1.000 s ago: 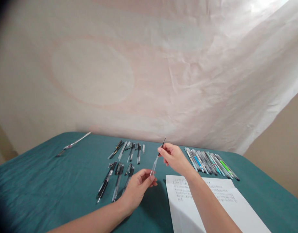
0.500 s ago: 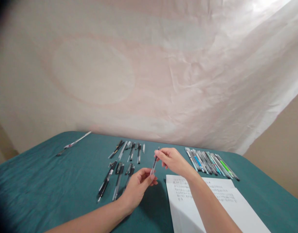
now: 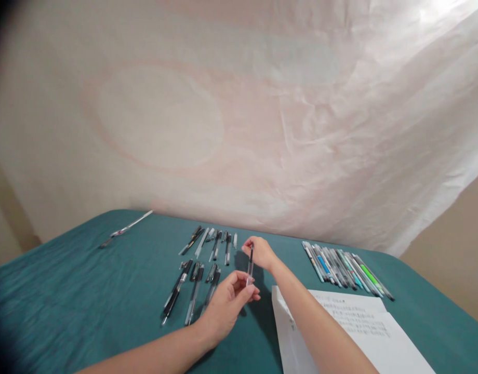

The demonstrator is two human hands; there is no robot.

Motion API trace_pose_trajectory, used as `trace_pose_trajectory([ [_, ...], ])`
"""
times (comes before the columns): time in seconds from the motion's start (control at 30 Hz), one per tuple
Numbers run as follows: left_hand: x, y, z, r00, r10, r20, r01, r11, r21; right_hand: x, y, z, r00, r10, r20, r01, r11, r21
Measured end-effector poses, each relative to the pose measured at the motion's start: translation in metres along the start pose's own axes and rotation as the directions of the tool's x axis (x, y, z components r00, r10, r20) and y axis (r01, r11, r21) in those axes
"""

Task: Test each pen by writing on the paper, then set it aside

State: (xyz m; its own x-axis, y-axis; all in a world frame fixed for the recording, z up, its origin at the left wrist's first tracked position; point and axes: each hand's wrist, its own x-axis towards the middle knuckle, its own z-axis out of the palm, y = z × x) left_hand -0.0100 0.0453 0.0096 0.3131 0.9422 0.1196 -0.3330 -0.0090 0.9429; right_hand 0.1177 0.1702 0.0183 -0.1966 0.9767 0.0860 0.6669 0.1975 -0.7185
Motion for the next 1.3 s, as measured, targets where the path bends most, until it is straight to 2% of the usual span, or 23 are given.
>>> trace_pose_trajectory([
  [0.17, -0.001, 0.001, 0.0, 1.0, 0.01, 0.005, -0.01, 1.0, 0.004, 0.026, -0.001, 0.018, 1.0, 0.0, -0.01, -0.001, 0.992, -0.124],
  [0.33, -0.001, 0.0, 0.0, 1.0, 0.02, 0.007, -0.02, 0.999, 0.04, 0.033, 0.0, 0.025, 0.998, 0.035, 0.06, -0.021, 0.977, -0.211],
  [0.57, 0.0, -0.001, -0.001, 1.0, 0.021, 0.005, -0.022, 0.999, 0.036, 0.03, 0.0, 0.025, 0.99, 0.065, 0.123, -0.028, 0.959, -0.281],
  [0.73, 0.0, -0.001, 0.0, 1.0, 0.023, 0.012, -0.023, 0.999, 0.033, 0.014, 0.0, 0.013, 0.992, 0.039, 0.12, -0.006, 0.965, -0.264],
  [0.97, 0.0, 0.0, -0.001, 0.999, 0.028, 0.015, -0.029, 0.999, 0.039, -0.019, 0.01, -0.006, 0.999, 0.007, 0.046, -0.002, 0.994, -0.114],
  [1.13, 0.001, -0.002, -0.002, 1.0, 0.015, 0.016, -0.016, 0.998, 0.066, -0.032, 0.013, -0.023, 0.999, 0.031, 0.028, -0.035, 0.986, 0.162],
  [1.3, 0.001, -0.004, -0.001, 0.999, 0.031, 0.029, -0.033, 0.997, 0.065, -0.043, -0.005, -0.056, 1.0, -0.01, -0.022, 0.018, 0.92, 0.391],
])
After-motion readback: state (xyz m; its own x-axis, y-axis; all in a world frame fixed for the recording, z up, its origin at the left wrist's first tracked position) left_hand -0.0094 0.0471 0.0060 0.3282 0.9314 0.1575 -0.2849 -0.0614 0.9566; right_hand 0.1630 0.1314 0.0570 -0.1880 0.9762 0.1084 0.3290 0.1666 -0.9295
